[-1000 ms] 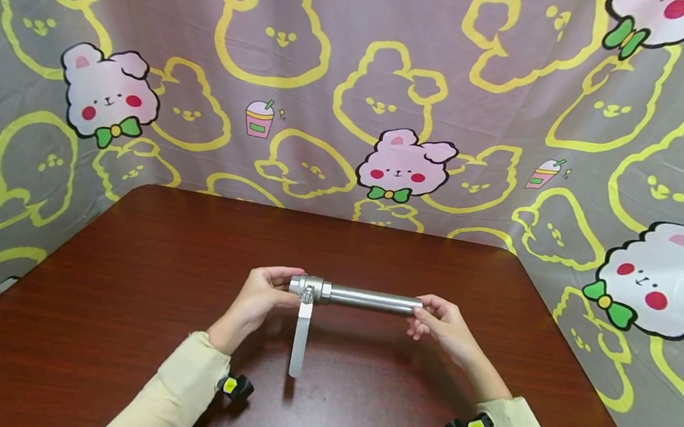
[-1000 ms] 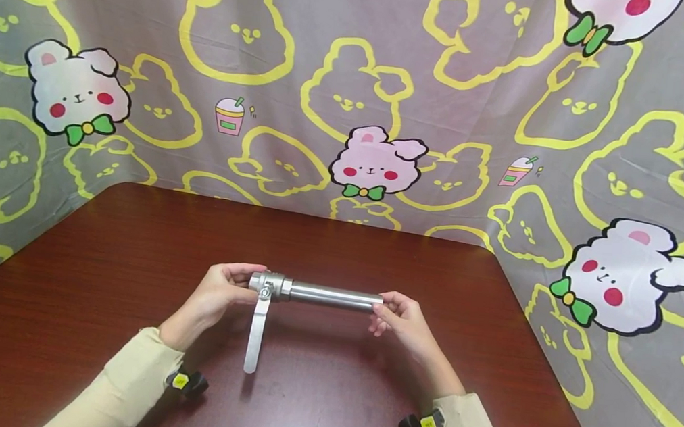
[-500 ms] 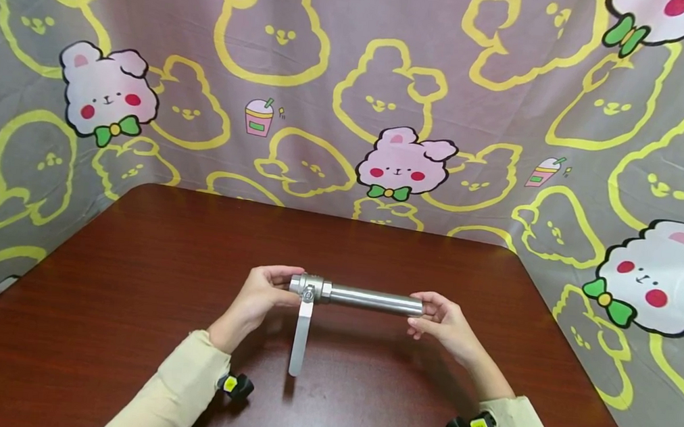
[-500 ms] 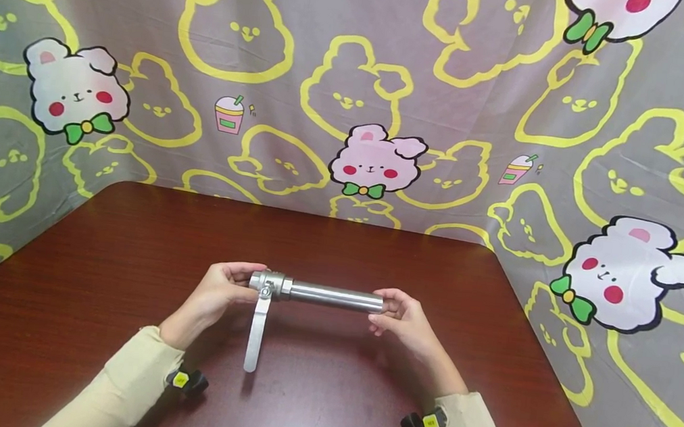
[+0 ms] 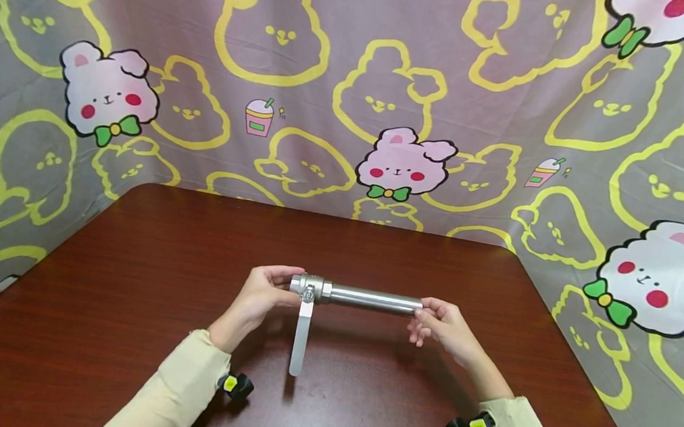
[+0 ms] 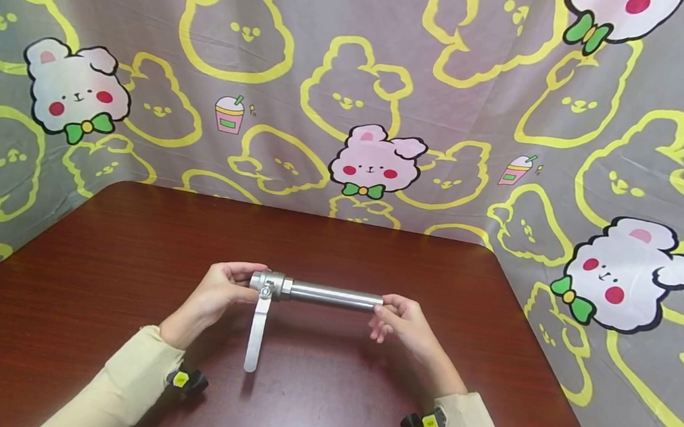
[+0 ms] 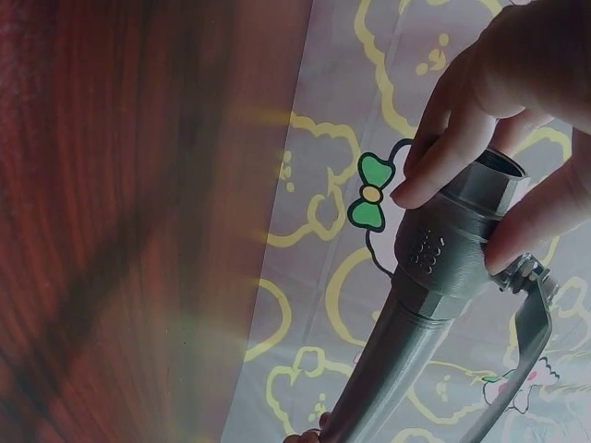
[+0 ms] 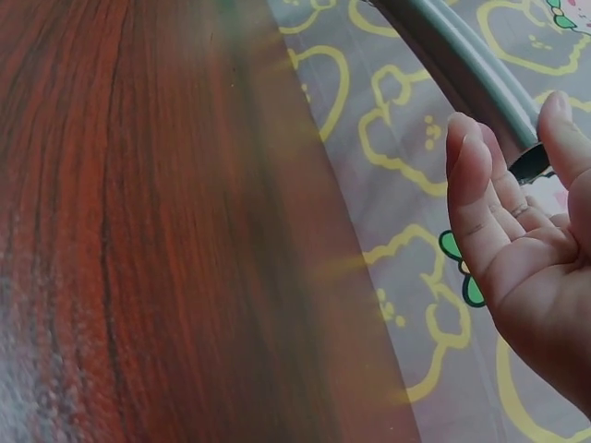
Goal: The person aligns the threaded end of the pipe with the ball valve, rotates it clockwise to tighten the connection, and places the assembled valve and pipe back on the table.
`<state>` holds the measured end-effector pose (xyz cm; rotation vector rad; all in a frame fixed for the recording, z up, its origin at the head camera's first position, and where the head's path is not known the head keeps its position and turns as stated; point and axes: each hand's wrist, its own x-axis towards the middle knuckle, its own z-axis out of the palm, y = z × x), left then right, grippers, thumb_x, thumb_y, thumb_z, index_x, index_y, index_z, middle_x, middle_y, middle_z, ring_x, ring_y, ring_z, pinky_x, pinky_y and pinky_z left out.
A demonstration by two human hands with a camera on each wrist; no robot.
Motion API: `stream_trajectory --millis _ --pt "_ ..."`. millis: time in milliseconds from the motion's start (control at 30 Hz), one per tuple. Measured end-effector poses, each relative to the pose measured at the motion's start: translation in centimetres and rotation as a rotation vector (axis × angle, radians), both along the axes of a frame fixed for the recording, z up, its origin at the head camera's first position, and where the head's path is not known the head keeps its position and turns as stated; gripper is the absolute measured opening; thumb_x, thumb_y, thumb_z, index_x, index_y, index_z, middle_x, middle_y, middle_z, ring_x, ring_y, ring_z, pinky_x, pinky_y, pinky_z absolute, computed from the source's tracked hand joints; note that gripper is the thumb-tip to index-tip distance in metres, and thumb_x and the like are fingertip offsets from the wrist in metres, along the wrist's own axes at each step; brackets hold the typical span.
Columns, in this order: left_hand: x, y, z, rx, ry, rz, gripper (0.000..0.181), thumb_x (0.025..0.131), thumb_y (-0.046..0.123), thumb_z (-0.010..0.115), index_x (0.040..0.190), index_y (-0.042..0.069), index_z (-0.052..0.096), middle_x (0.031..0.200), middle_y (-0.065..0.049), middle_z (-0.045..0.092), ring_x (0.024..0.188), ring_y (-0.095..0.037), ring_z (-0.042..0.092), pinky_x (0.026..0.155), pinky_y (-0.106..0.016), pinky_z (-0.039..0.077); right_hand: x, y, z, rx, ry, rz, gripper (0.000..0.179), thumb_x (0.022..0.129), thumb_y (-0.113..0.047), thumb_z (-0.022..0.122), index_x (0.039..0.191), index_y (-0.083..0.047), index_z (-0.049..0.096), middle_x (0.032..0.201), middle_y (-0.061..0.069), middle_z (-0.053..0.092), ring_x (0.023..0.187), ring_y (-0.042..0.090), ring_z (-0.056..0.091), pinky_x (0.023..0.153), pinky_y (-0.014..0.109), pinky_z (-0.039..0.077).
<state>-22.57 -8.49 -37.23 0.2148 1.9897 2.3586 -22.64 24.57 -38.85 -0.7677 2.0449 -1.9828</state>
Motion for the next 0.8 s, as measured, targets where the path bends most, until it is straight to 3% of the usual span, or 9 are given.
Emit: stream_trajectory --millis 133,367,567,667,800 --pt "-0.05 0.05 -0.04 -0.003 -0.001 0.0 0.051 0.06 -0.025 0.057 0.11 -0.018 0.052 0.093 -0.017 0.062 0.072 -0.014 0.057 0.058 -0.029 0.052 -0.08 0.02 -0.14 -0.006 0.002 0.009 0.007 0.093 -0.003 0.043 0.092 0.002 0.048 0.073 0.015 0.061 0.059 0.014 0.06 0.05 0.024 0.05" --pt "-0.02 0.01 -0.1 0.012 0.006 -0.011 0.051 0.06 -0.024 0.057 0.111 -0.019 0.051 0.091 -0.015 0.062 0.072 -0.014 0.057 0.058 -0.029 0.052 -0.01 -0.08 0.1 -0.026 0.014 0.01 0.007 0.093 -0.002 0.043 0.094 0.002 0.049 0.077 0.003 0.061 0.066 0.014 0.061 0.056 0.024 0.051" --pt "-0.02 0.03 -0.06 0.026 0.01 -0.009 0.053 0.06 -0.024 0.057 0.112 -0.02 0.05 0.091 -0.013 0.062 0.073 -0.013 0.058 0.058 -0.028 0.052 0.03 -0.14 0.29 -0.044 0.03 -0.004 0.023 0.088 0.004 0.049 0.108 -0.005 0.047 0.082 0.007 0.06 0.066 0.016 0.061 0.057 0.025 0.051" --pt "-0.01 0.04 -0.07 0.029 0.011 -0.008 0.052 0.06 -0.025 0.057 0.111 -0.02 0.05 0.091 -0.013 0.063 0.073 -0.013 0.058 0.058 -0.028 0.052 -0.07 -0.09 0.18 -0.033 0.045 -0.001 0.033 0.082 0.011 0.053 0.111 -0.002 0.044 0.086 0.009 0.06 0.067 0.018 0.061 0.058 0.027 0.051" --pt "-0.01 0.05 -0.08 0.031 0.014 -0.006 0.052 0.06 -0.025 0.057 0.111 -0.02 0.05 0.091 -0.014 0.063 0.073 -0.014 0.058 0.058 -0.028 0.052 -0.18 -0.01 0.05 0.007 0.066 -0.015 0.035 0.079 0.012 0.055 0.111 0.012 0.04 0.086 0.01 0.06 0.067 0.019 0.062 0.057 0.029 0.051"
